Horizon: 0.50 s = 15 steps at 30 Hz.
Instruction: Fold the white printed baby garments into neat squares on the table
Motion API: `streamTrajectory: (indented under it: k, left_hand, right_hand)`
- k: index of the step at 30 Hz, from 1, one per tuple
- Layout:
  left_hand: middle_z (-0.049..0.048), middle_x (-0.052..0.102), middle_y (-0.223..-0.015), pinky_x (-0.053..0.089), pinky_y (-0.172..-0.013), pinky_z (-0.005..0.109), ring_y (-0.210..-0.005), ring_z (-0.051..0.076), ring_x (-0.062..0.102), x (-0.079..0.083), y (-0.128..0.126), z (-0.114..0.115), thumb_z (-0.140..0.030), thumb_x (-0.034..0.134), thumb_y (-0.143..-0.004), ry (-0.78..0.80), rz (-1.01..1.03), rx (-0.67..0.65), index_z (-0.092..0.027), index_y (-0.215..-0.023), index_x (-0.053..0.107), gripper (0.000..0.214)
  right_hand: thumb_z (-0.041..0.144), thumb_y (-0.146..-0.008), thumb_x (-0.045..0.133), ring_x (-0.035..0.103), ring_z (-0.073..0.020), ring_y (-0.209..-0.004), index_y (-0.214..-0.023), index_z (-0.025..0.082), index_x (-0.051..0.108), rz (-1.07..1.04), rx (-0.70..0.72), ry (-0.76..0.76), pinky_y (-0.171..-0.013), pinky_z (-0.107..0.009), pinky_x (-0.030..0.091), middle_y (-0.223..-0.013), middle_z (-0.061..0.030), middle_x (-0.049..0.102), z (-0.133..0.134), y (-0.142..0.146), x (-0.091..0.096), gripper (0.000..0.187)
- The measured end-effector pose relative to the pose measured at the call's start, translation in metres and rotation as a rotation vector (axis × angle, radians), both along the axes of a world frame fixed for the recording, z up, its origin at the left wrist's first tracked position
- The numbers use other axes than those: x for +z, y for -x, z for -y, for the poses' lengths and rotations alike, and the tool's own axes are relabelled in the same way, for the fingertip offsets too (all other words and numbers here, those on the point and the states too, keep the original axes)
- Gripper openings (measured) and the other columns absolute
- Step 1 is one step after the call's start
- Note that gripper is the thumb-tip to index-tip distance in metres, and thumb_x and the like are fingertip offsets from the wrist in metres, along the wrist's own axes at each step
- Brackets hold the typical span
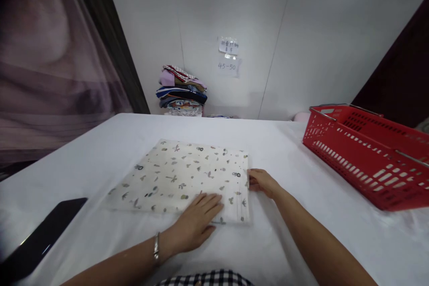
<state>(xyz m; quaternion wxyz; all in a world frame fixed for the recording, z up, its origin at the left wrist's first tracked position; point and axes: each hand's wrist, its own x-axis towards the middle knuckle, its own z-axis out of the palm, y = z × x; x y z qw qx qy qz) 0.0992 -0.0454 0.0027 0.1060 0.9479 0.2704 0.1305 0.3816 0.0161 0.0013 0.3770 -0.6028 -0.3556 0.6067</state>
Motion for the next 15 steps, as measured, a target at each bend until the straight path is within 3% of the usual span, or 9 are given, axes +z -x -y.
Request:
streamTrajectory:
  k: [4, 8, 12, 15]
  left_hand:
    - [0.008, 0.044, -0.134, 0.029, -0.1, 0.04, -0.12, 0.023, 0.038, 0.0, -0.032, -0.001, -0.007, 0.045, -0.078, -0.072, -0.028, 0.005, -0.019, -0.129, 0.039, 0.053]
    - [0.0087, 0.054, -0.111, 0.039, -0.084, 0.037, -0.1, 0.022, 0.047, 0.0, -0.053, 0.0, -0.006, 0.045, -0.078, -0.103, -0.096, 0.072, -0.016, -0.119, 0.044, 0.042]
    - [0.0052, 0.055, -0.102, 0.041, -0.08, 0.035, -0.096, 0.021, 0.048, 0.003, -0.06, -0.001, -0.011, 0.046, -0.08, -0.058, -0.093, 0.131, -0.019, -0.105, 0.049, 0.026]
    - [0.0035, 0.054, -0.111, 0.042, -0.083, 0.034, -0.102, 0.02, 0.047, 0.01, -0.056, -0.003, -0.012, 0.048, -0.079, 0.0, -0.004, 0.179, -0.022, -0.113, 0.046, 0.035]
  right_hand:
    - [0.039, -0.079, 0.06, 0.061, -0.0126, -0.06, -0.088, 0.013, 0.062, 0.016, 0.066, 0.04, -0.056, -0.026, 0.054, -0.079, -0.0085, 0.067, 0.008, 0.0, 0.0, 0.028]
    - [0.042, -0.079, 0.06, 0.061, -0.0131, -0.062, -0.086, 0.012, 0.061, -0.008, 0.095, 0.021, -0.057, -0.028, 0.055, -0.08, -0.009, 0.065, 0.015, 0.0, -0.002, 0.03]
    - [0.048, -0.078, 0.059, 0.062, -0.0144, -0.065, -0.086, 0.013, 0.061, -0.044, 0.118, 0.016, -0.058, -0.028, 0.054, -0.085, -0.0098, 0.065, 0.02, -0.005, -0.004, 0.037]
    - [0.057, -0.08, 0.051, 0.062, -0.014, -0.06, -0.089, 0.013, 0.06, -0.096, 0.173, 0.05, -0.057, -0.028, 0.053, -0.079, -0.0079, 0.065, 0.026, -0.007, -0.003, 0.045]
